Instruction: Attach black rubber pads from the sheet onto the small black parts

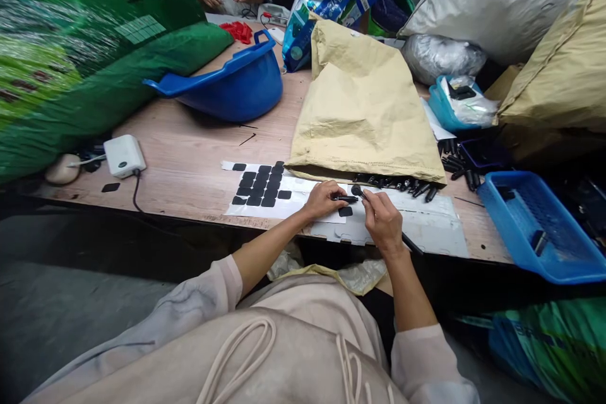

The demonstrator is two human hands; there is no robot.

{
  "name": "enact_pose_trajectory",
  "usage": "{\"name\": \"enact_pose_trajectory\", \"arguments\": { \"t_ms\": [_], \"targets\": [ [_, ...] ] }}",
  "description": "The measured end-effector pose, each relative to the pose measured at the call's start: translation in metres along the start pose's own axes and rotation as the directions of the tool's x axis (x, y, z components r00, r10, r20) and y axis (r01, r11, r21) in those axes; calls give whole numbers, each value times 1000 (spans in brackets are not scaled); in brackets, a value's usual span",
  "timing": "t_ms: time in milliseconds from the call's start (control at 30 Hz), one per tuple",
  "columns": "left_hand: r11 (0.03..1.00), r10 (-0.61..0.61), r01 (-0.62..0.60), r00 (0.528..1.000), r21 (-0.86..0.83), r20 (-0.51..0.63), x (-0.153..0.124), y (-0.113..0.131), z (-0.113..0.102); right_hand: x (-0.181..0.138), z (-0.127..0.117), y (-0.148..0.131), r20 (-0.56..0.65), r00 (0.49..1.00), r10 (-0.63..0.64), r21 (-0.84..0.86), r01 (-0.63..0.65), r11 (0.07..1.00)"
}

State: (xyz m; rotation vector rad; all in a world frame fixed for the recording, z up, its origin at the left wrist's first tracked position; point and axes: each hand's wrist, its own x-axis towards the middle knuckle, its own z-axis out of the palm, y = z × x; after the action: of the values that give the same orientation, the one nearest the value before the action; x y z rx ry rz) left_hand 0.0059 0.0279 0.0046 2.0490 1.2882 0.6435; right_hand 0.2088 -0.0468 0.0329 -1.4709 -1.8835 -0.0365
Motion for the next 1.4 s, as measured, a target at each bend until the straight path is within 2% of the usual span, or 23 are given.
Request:
{"name": "enact_pose_trajectory", "arguments": {
  "t_ms": [133,300,500,700,833,933,1133,1400],
  "targets": [
    [1000,11,-11,1000,-6,-2,0,-1,1,-4,6,-13,17,1000,6,58,-7,998],
    [1000,9,-9,1000,-1,-11,-1,-2,2,-12,14,-13,80,996,30,6,-31,999],
    [1000,18,-18,1000,-2,-20,0,-3,4,-10,6,-11,-6,998,63,0,-63,998],
    [1000,23,-23,1000,10,-11,0,-4,4,-14,7,-8,26,997,66,-11,-66,998],
    [999,29,-28,999,27,-18,1,-4,5,-12,4,3,-2,996,92,-37,-92,995],
    [999,27,-27,999,30,-21,1,-3,5,-12,-1,22,1,996,92,-111,-91,990],
    [999,28,-28,1000,39,-10,-1,-1,2,-19,0,60,46,998,-48,-268,58,962],
    [999,25,-25,1000,38,-8,-3,0,1,-24,4,59,49,999,-18,-281,31,959]
  ]
}}
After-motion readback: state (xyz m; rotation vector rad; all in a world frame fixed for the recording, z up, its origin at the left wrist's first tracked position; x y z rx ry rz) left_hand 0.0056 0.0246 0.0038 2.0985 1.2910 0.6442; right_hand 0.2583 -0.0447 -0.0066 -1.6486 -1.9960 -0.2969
